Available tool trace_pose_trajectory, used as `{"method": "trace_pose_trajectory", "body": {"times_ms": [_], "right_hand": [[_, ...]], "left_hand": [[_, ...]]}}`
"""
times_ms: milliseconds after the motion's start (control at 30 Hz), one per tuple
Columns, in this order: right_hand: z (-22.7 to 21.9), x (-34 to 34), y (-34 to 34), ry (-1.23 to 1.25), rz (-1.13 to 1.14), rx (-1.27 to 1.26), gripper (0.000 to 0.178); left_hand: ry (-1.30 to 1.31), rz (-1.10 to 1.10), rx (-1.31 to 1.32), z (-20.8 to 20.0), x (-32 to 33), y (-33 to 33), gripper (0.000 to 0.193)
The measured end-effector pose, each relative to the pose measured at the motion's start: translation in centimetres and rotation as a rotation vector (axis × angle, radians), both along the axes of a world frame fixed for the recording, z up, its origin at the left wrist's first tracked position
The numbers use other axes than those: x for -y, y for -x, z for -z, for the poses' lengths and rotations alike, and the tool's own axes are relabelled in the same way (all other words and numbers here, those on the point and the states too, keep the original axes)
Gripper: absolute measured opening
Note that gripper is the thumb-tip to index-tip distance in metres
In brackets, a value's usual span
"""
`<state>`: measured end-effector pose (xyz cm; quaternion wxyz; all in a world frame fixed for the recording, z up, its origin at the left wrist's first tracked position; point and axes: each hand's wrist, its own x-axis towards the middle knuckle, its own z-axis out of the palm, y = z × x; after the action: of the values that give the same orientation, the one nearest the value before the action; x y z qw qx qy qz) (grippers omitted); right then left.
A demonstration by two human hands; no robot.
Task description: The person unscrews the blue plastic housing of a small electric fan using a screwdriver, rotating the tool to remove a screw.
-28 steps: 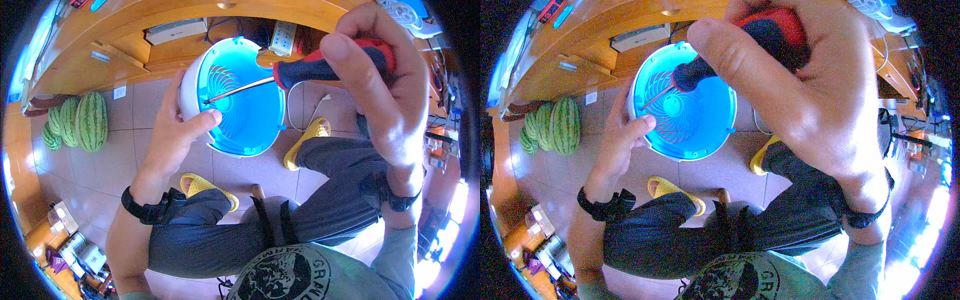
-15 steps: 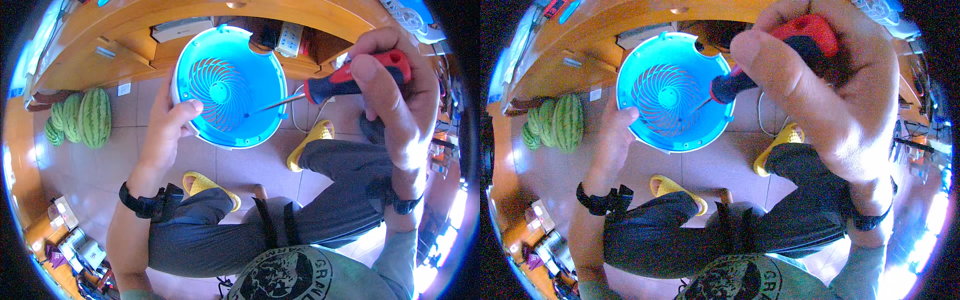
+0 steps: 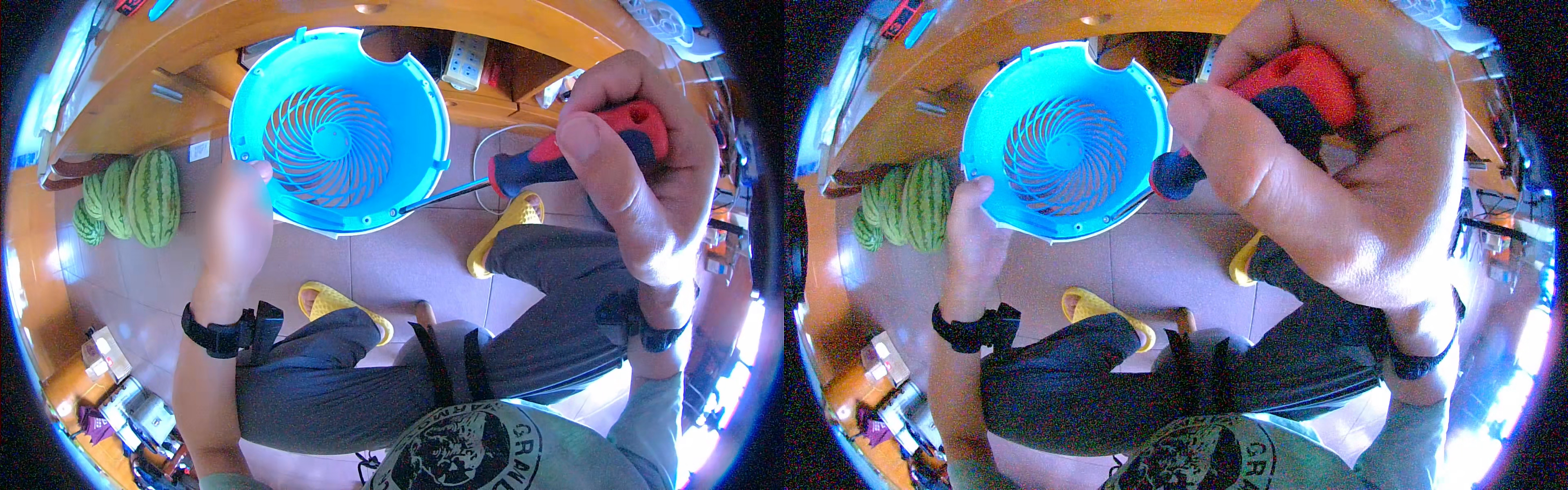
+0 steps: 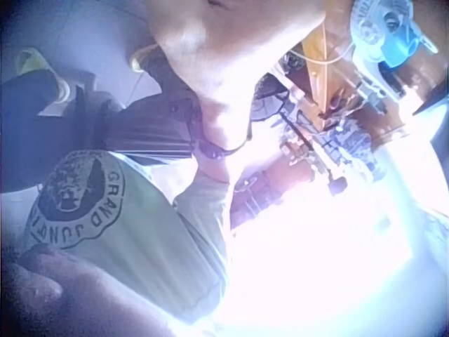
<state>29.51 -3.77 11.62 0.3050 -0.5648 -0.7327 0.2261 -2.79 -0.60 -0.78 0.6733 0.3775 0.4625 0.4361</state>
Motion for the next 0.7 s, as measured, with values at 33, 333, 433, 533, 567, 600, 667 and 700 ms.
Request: {"method": "trace_pose_trajectory", "body": {"times_ms": [33,333,433,533,567,600,667,700], "right_hand": [[0.18,-0.07,0.08,-0.017,-0.005,0.008,0.022],[0.01,0.15,0.11,-0.009,0.029,-0.009,0.021],[0.23,0.26,0.03,-0.015,0.026,-0.031,0.021],[0.12,0.27,-0.01,-0.012,0.029,-0.026,0.021],[0.11,0.26,0.02,-0.017,0.025,-0.017,0.021],[0.17,0.26,0.08,-0.017,0.024,-0.017,0.021],[0.29,0.26,0.21,-0.064,0.021,-0.015,0.022],[-0.08,0.34,0.23,-0.064,0.021,-0.015,0.022]], "left_hand": [[-0.001,0.004,0.015,0.02,0.04,0.14,0.061],[-0.011,0.012,0.004,-0.55,-0.01,-0.3,0.061],[0.001,0.009,0.009,-0.36,0.04,-0.25,0.061],[-0.023,0.013,-0.02,-0.44,-0.02,-0.39,0.061],[-0.022,0.012,-0.021,-0.42,0.0,-0.39,0.061],[-0.01,0.005,-0.003,-0.37,0.02,-0.39,0.062],[0.003,-0.002,0.015,-0.41,0.05,-0.4,0.063],[0.004,0.014,0.014,-0.51,0.07,-0.42,0.063]]}}
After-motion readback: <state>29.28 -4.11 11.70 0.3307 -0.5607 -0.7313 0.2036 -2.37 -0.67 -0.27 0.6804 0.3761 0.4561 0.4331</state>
